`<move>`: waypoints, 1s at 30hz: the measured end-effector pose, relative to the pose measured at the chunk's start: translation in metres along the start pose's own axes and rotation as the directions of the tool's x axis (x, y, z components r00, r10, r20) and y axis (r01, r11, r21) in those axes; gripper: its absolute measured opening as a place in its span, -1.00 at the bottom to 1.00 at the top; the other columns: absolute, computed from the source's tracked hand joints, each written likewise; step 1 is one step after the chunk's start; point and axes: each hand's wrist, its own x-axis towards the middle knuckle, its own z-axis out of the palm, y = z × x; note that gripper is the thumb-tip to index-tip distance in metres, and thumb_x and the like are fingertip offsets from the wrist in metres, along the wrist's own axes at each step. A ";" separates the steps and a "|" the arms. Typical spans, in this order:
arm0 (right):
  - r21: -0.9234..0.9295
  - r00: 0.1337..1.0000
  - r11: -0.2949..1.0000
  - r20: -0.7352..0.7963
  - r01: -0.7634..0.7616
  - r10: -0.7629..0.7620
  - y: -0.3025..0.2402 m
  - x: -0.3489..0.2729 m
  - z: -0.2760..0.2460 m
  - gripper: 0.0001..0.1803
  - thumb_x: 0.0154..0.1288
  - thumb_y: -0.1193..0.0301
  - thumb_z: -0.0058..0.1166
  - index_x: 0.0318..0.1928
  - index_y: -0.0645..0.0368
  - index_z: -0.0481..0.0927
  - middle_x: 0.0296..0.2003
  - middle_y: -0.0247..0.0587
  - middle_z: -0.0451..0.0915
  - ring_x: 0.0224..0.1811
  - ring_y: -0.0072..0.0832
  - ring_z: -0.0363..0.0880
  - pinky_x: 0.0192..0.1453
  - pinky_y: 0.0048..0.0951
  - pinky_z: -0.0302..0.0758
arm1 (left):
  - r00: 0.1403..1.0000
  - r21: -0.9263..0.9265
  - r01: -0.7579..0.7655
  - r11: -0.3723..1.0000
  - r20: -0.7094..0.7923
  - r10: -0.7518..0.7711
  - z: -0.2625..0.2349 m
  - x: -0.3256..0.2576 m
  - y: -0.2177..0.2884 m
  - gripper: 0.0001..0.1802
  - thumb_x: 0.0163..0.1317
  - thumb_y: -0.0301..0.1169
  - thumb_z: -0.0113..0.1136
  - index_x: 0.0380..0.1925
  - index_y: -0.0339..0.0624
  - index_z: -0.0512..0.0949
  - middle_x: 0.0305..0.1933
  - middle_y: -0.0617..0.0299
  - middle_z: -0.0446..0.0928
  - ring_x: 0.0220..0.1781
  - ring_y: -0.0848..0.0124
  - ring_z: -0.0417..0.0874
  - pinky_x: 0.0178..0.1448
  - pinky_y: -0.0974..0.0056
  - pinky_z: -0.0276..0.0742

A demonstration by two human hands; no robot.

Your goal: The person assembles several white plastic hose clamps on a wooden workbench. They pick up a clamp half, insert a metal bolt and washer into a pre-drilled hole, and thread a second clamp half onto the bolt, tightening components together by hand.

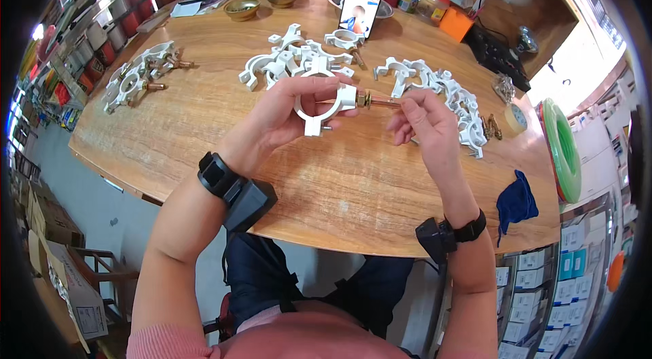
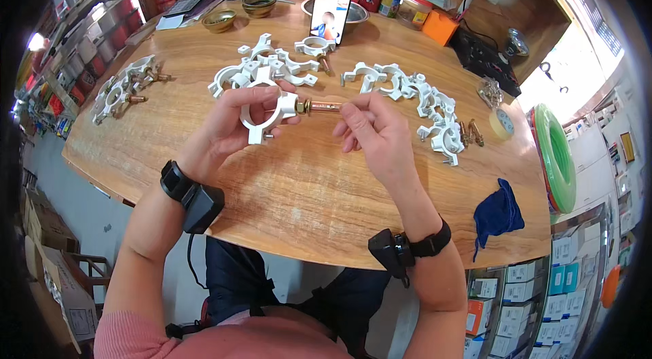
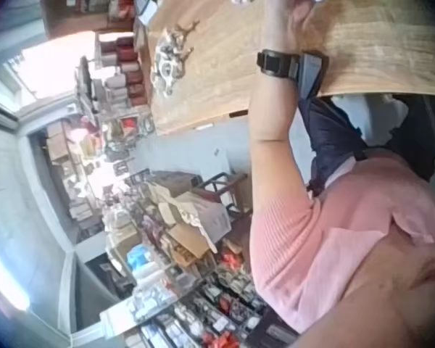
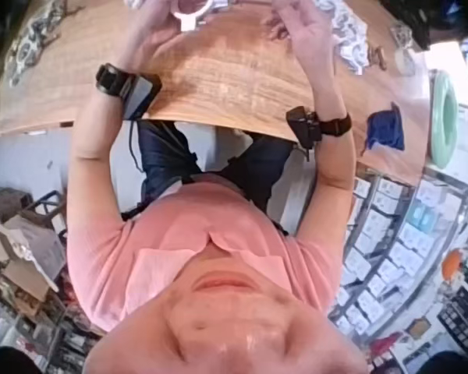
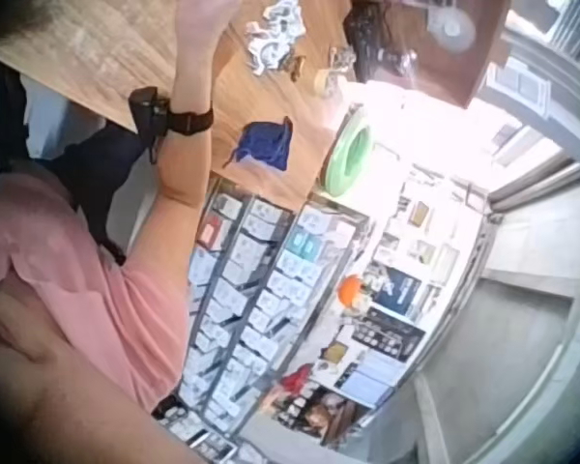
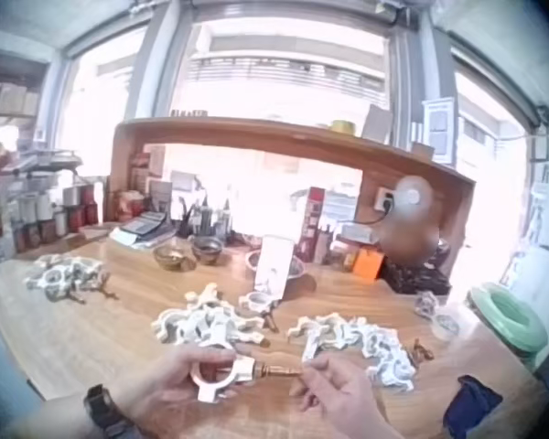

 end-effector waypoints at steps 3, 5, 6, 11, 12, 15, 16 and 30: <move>0.065 0.991 0.989 -0.051 0.131 -0.127 -0.003 -0.002 0.005 -0.79 0.21 0.37 -0.05 -0.27 0.28 0.38 -0.58 -0.23 0.50 -0.61 -0.67 0.41 -0.53 -0.71 0.34 | 1.000 -0.005 -0.024 1.000 -0.007 0.024 0.001 -0.001 0.000 -0.61 0.14 -0.40 -0.04 -0.07 -0.43 0.33 -0.12 -0.05 0.46 -0.17 0.22 0.56 -0.27 0.35 0.57; 0.009 0.993 0.993 -0.042 0.114 -0.114 -0.003 -0.003 0.004 -0.82 0.23 0.40 -0.07 -0.30 0.28 0.39 -0.59 -0.25 0.49 -0.62 -0.68 0.39 -0.53 -0.70 0.33 | 1.000 -0.009 -0.018 1.000 -0.017 0.017 0.002 -0.001 -0.001 -0.64 0.14 -0.40 -0.05 -0.09 -0.43 0.35 -0.15 -0.04 0.47 -0.18 0.23 0.56 -0.26 0.35 0.57; 0.008 0.993 0.994 -0.039 0.113 -0.112 -0.002 -0.003 0.003 -0.82 0.23 0.40 -0.07 -0.30 0.28 0.39 -0.59 -0.25 0.49 -0.62 -0.68 0.39 -0.53 -0.70 0.33 | 1.000 -0.012 -0.019 1.000 -0.018 0.018 0.002 -0.001 -0.001 -0.64 0.14 -0.40 -0.05 -0.09 -0.43 0.35 -0.15 -0.04 0.47 -0.18 0.23 0.56 -0.26 0.35 0.57; -0.056 0.989 0.988 -0.032 0.141 -0.143 0.004 -0.001 0.000 -0.80 0.24 0.36 -0.09 -0.32 0.28 0.39 -0.59 -0.27 0.49 -0.62 -0.68 0.39 -0.53 -0.70 0.32 | 1.000 0.016 -0.004 1.000 -0.014 0.004 -0.001 0.001 -0.002 -0.65 0.14 -0.40 -0.04 -0.12 -0.42 0.37 -0.18 -0.03 0.48 -0.19 0.23 0.57 -0.26 0.35 0.57; -0.057 0.989 0.988 -0.032 0.140 -0.142 0.004 -0.001 0.001 -0.80 0.24 0.36 -0.09 -0.32 0.28 0.39 -0.59 -0.27 0.49 -0.62 -0.68 0.39 -0.53 -0.70 0.32 | 1.000 0.016 -0.003 1.000 -0.013 0.004 -0.001 0.001 -0.002 -0.65 0.14 -0.40 -0.04 -0.12 -0.42 0.37 -0.18 -0.03 0.48 -0.19 0.23 0.57 -0.26 0.35 0.57; -0.043 0.983 0.983 -0.032 0.181 -0.183 0.003 -0.001 0.002 -0.78 0.24 0.33 -0.08 -0.35 0.27 0.40 -0.59 -0.29 0.48 -0.62 -0.69 0.39 -0.54 -0.70 0.32 | 1.000 -0.018 0.001 1.000 -0.004 -0.002 -0.001 0.001 -0.002 -0.66 0.13 -0.41 -0.04 -0.13 -0.43 0.38 -0.20 -0.02 0.49 -0.19 0.22 0.57 -0.30 0.36 0.57; -0.109 0.983 0.979 -0.035 0.174 -0.179 0.005 -0.001 0.000 -0.79 0.24 0.34 -0.09 -0.34 0.27 0.41 -0.59 -0.29 0.48 -0.61 -0.69 0.39 -0.54 -0.69 0.32 | 1.000 -0.025 0.010 1.000 -0.005 -0.010 0.001 0.001 -0.002 -0.66 0.13 -0.41 -0.03 -0.13 -0.42 0.38 -0.20 -0.01 0.49 -0.19 0.22 0.57 -0.31 0.36 0.57; -0.203 0.986 0.965 0.010 0.166 -0.168 0.006 0.001 -0.001 -0.83 0.24 0.42 -0.12 -0.34 0.30 0.41 -0.54 -0.28 0.48 -0.56 -0.67 0.40 -0.47 -0.68 0.35 | 0.997 -0.048 0.043 0.998 -0.064 -0.046 0.002 0.002 -0.001 -0.66 0.09 -0.38 0.00 -0.16 -0.37 0.38 -0.22 0.00 0.50 -0.25 0.23 0.59 -0.41 0.40 0.56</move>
